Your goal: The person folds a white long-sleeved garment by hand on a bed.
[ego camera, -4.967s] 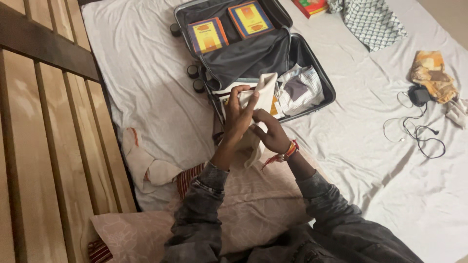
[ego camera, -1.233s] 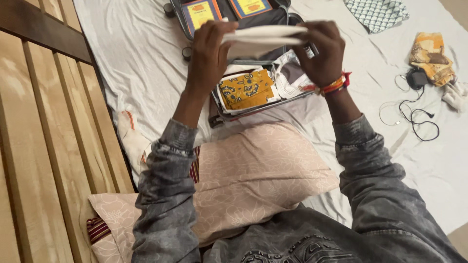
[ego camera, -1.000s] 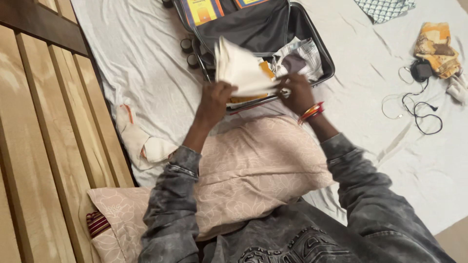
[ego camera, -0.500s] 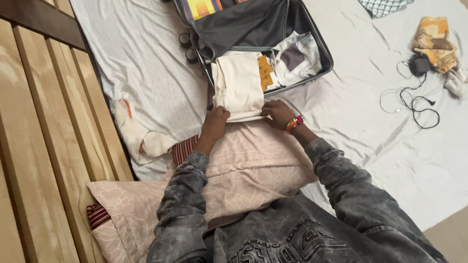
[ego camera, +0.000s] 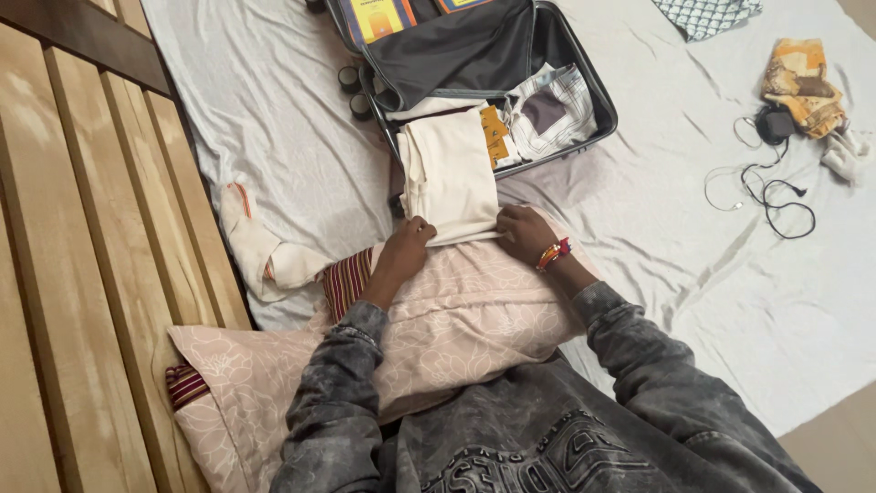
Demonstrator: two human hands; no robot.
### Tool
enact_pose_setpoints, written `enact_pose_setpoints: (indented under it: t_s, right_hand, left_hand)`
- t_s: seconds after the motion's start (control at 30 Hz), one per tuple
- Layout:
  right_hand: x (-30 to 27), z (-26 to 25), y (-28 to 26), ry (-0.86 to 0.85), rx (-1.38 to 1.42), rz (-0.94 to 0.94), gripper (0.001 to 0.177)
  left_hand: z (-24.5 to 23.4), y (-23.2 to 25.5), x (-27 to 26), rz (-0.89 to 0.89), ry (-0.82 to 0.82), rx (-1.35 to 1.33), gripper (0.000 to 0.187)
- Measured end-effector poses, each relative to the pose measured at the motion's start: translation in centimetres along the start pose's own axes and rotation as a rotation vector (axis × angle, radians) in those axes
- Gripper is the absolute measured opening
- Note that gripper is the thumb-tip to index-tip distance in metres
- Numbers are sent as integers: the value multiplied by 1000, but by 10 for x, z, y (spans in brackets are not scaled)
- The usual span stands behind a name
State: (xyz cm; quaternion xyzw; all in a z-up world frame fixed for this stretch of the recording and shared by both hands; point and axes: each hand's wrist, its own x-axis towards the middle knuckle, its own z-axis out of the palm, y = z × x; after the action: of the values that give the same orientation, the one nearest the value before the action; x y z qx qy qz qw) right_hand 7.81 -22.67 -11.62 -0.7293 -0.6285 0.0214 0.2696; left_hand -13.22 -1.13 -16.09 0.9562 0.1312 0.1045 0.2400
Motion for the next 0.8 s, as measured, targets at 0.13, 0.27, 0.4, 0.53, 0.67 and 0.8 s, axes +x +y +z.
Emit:
enact_pose_setpoints:
  t_s: [0.13, 0.27, 0.4, 0.53, 0.67, 0.8]
  right_hand:
    - [-8, 11, -1, 28, 32, 120, 17]
    - [-13, 7, -11, -10, -22, 93, 16]
    - [-33, -27, -37, -104, 24, 91, 14]
    - [-48, -58, -59, -238, 92, 109, 21]
    - [-51, -73, -66, -304, 75, 18, 21]
    - [-51, -86, -73, -449, 55, -14, 19]
  left_hand:
    - [0, 14, -10, -19, 51, -3, 34]
    - [-6, 22, -18, -24, 55, 25, 32]
    - [-14, 45, -39, 29, -6, -10, 30]
    - [-23, 70, -67, 62, -13, -92, 26]
    - [-37, 86, -72, 71, -98, -163, 24]
    - [-59, 104, -72, 101, -215, -168, 25]
